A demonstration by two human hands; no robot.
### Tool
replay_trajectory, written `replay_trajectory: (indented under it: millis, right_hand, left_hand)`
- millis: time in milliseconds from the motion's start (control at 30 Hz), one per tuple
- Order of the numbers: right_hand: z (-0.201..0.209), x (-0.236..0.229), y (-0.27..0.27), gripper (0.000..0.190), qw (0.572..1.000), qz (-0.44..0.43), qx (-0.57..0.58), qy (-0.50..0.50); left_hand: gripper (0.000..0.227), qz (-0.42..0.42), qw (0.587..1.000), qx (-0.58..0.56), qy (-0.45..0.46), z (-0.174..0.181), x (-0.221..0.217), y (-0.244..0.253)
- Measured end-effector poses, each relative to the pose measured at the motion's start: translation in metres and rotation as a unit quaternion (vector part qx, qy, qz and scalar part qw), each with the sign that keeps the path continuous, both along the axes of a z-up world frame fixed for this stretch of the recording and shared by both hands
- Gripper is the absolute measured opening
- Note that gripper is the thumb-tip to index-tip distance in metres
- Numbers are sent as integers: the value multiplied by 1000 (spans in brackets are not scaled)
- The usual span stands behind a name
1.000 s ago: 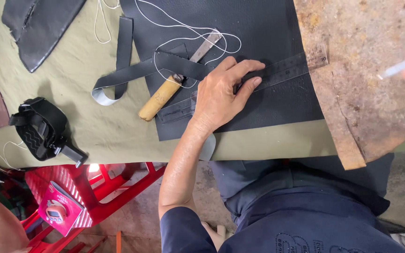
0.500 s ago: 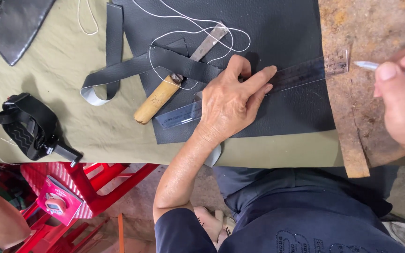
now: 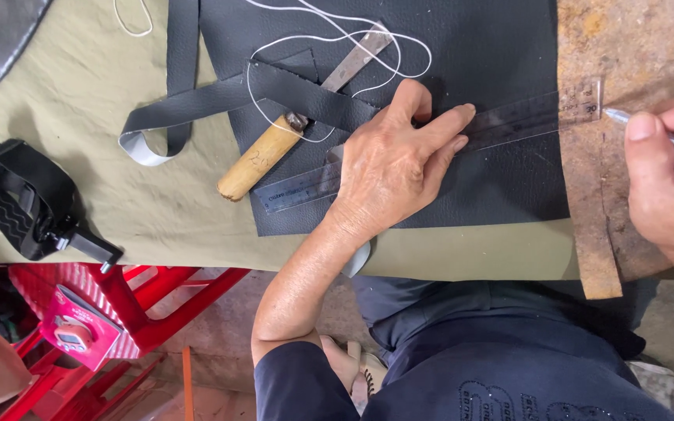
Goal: Cutting leather with scissors and marking measurements using a ruler and pen
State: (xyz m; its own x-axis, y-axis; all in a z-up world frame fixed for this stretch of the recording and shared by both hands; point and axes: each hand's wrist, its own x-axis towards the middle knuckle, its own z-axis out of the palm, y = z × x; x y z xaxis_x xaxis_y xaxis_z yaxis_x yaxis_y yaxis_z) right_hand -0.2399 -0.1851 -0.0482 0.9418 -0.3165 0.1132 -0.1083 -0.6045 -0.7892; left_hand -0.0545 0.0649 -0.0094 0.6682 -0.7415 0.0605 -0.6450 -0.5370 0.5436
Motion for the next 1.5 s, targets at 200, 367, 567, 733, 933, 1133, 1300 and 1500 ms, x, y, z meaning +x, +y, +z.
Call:
replay_trajectory:
  millis: [200,367,567,733,933,1133,1300,1500]
  right_hand:
    - [-6,-6,-3,26,998,8,-48,42]
    - [-18,-17,-8,29,993,10,-112,42]
    - [-23,-19,-8,26,994,4,-102,30]
    - [-2,-3,1,20,996,24,-88,16]
    - [2,4,5,18,997,29,-66,-2]
    - [-1,1,3,16,997,42,-66,-17]
    - [5,8,7,14,997,41,-61,-19]
    - [7,8,8,17,995,41,-88,-26]
  left_hand:
    - [17,-5,1000,-13,0,0,0,0]
    - [14,-5,1000,-11,-8,0,0,0]
    - [14,-4,1000,-9,-3,-2,0,0]
    - [15,-8,1000,-9,1,-1,0,-1]
    - [15,-6,1000,-10,-4,-1,1,0]
    - [14,-5,1000,-18,-11,-2,-1,-1]
    - [14,-5,1000,-22,-12,-2,-1,-1]
    - [14,1,1000,-17,-24,-3,0,0]
